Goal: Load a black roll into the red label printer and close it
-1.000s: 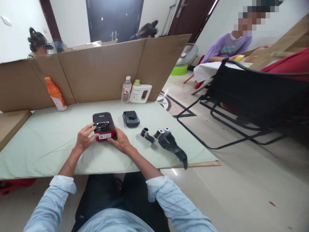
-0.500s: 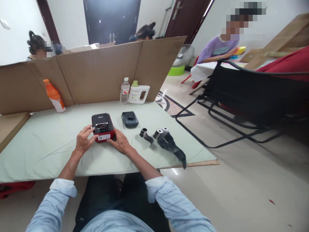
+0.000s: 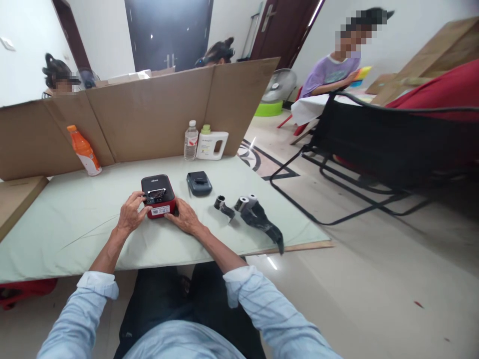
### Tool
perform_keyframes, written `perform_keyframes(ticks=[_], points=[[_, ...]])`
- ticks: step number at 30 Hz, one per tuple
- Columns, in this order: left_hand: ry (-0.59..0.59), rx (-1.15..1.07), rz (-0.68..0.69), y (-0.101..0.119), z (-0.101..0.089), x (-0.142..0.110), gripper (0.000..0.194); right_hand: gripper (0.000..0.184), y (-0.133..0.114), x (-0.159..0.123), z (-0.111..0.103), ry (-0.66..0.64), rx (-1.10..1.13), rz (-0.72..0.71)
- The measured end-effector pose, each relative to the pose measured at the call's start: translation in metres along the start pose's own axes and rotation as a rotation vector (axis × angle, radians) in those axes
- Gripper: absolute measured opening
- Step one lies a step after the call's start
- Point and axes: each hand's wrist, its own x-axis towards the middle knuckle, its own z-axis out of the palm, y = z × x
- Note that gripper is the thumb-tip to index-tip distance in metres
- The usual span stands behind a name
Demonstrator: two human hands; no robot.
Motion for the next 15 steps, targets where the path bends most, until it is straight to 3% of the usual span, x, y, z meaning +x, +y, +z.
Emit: perform_keyframes(ticks=[6, 15], points=[[-0.027, 0.021, -0.028, 0.0036, -0.0039, -0.0005, 0.018, 0.071, -0.001, 0.0009, 0.0012, 0.0, -0.013, 0.006], [0.038, -0.016, -0.008, 0.0082, -0.0018, -0.0009, 0.04, 0.074, -0.0014, 0.0025, 0.0017, 0.0, 0.016, 0.006]])
